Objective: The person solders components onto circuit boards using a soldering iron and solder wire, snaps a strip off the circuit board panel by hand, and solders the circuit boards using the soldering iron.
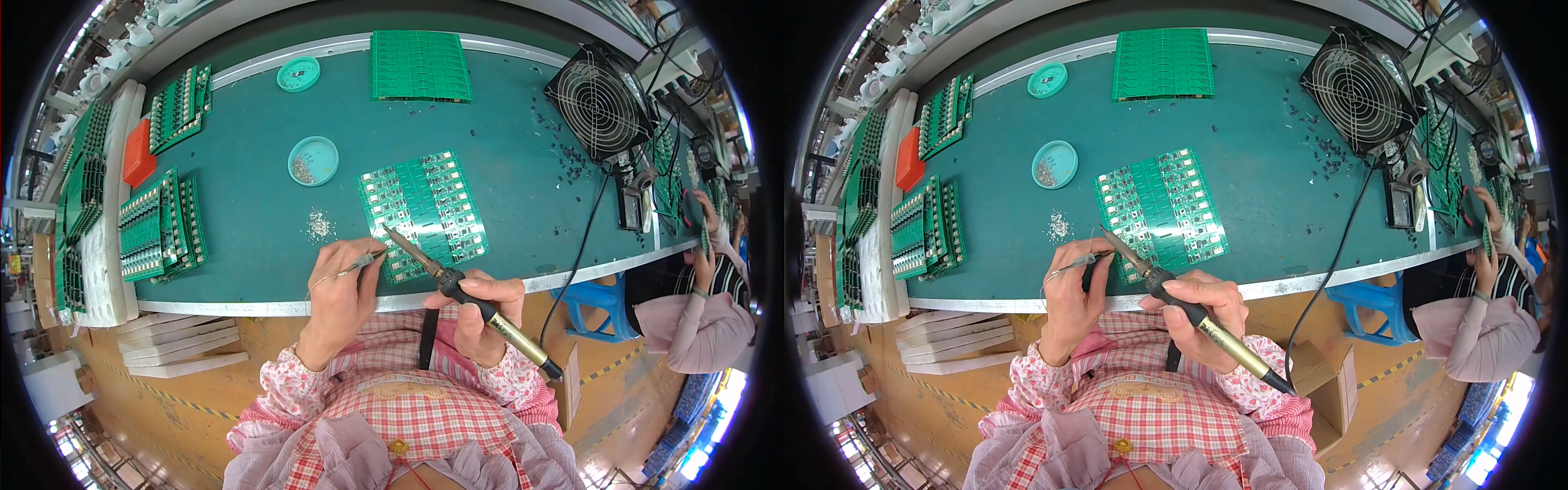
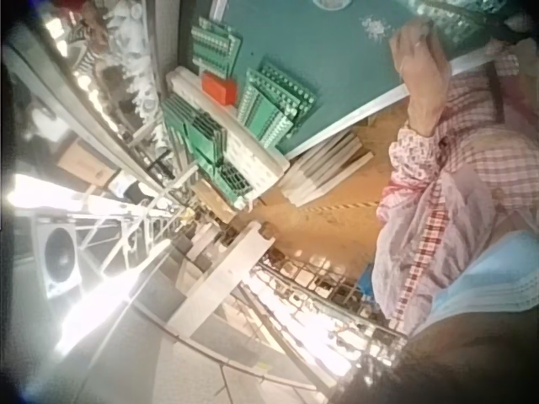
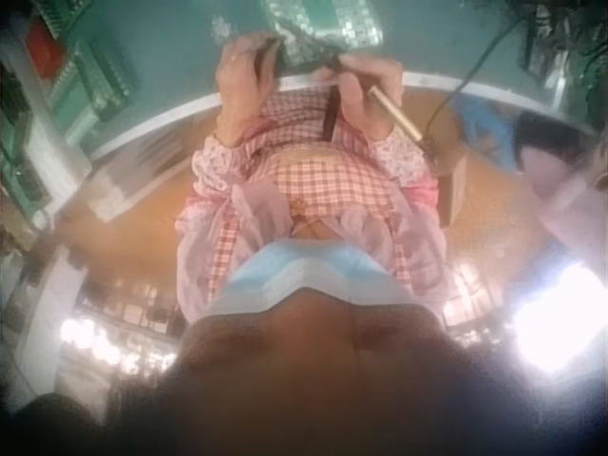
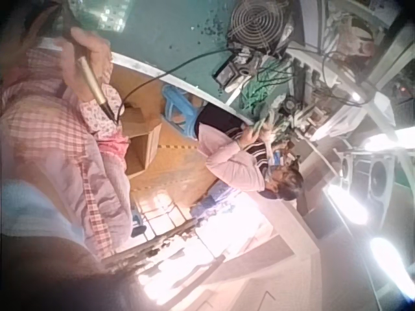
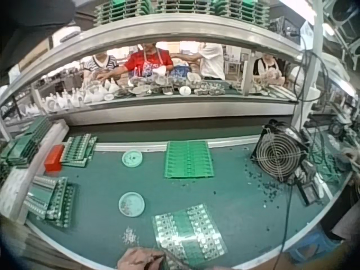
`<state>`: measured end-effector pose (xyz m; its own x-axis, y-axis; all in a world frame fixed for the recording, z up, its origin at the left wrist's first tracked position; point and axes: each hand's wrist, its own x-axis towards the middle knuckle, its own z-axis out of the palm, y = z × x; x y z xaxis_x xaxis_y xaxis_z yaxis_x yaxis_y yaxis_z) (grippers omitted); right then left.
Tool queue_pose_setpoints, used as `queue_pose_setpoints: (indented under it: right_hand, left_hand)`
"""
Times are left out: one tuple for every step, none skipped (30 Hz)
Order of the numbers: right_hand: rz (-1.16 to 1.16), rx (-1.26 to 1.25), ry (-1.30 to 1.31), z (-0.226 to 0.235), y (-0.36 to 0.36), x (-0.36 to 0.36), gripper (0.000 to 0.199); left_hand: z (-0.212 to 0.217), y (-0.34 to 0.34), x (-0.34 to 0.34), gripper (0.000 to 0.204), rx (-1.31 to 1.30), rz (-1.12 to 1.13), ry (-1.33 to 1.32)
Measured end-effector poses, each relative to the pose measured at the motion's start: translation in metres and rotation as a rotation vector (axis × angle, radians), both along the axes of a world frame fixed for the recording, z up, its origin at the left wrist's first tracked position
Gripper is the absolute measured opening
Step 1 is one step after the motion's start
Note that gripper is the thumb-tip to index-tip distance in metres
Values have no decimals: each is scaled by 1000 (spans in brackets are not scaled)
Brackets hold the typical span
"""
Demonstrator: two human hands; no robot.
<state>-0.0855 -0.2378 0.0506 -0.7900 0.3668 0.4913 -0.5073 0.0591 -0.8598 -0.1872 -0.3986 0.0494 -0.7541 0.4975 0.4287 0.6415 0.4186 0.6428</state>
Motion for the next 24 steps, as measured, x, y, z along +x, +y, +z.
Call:
queue_pose_setpoints:
  right_hand:
    - [2, 1, 3, 1, 1, -1, 24]
    - [15, 28, -9, 1, 2, -2, 24]
    - [29, 55, -22, 2, 2, -3, 24]
    - [31, 55, -20, 2, 2, -4, 24]
    - [45, 51, -16, 3, 2, -5, 25]
    - [59, 47, -14, 3, 2, -6, 25]
    - [59, 48, -14, 3, 3, -6, 25]
    - [52, 53, -15, 4, 3, -5, 25]
    - [44, 58, -16, 4, 3, -4, 25]
    - [45, 59, -16, 4, 3, -4, 25]
    - [43, 63, -18, 4, 3, -5, 25]
    - [40, 67, -21, 4, 3, -4, 24]
    - [40, 67, -22, 5, 2, -4, 24]
    - [49, 84, -67, 7, 2, -3, 27]
    - [58, 101, -112, 7, 2, -2, 33]
    - [56, 104, -114, 6, 2, -2, 33]
    - [8, 76, -78, 3, 2, -2, 26]
    - [-40, 49, -42, 0, 2, -2, 21]
    - [-40, 52, -43, -4, 3, 1, 21]
    - [-93, 77, -130, -7, 4, 7, 18]
    - [-146, 103, -217, -9, 5, 10, 16]
    - [-150, 102, -256, -9, 5, 10, 13]
    - [-150, 101, -257, -10, 4, 11, 13]
    - [-148, 86, -289, -12, 2, 11, 13]
  left_hand:
    - [0, 0, 0, 25, 5, 0, 15]
    - [0, 0, 0, 25, 5, 2, 17]
    - [0, 0, 0, 26, 6, 1, 21]
    - [1, 0, 0, 26, 7, 1, 24]
    - [1, 0, 0, 26, 8, 3, 26]
    - [1, 0, 0, 26, 10, 5, 24]
    - [1, 0, 0, 26, 13, 4, 20]
    - [1, 1, 0, 26, 14, 4, 19]
    - [2, 1, -1, 26, 16, 0, 22]
    - [1, 1, -1, 26, 17, -4, 25]
    - [1, 0, -1, 26, 17, -3, 24]
    - [1, 0, -1, 26, 16, 2, 20]
    - [1, 0, 0, 26, 15, 5, 16]
    - [1, 0, -1, 26, 15, 5, 15]
    - [0, -1, -1, 26, 13, 6, 22]
    - [0, 0, -1, 26, 13, 5, 30]
    - [1, -1, -1, 26, 16, 3, 29]
    - [2, -2, 0, 22, 0, 2, 0]
    - [3, -2, 0, 18, -15, 4, -28]
    - [3, -2, 0, 18, -13, 4, -30]
    - [3, -1, 0, 18, -12, 6, -31]
    - [2, -1, 0, 18, -14, 6, -31]
    - [2, -1, 0, 18, -14, 6, -33]
    - [2, -1, 0, 18, -7, 5, -30]
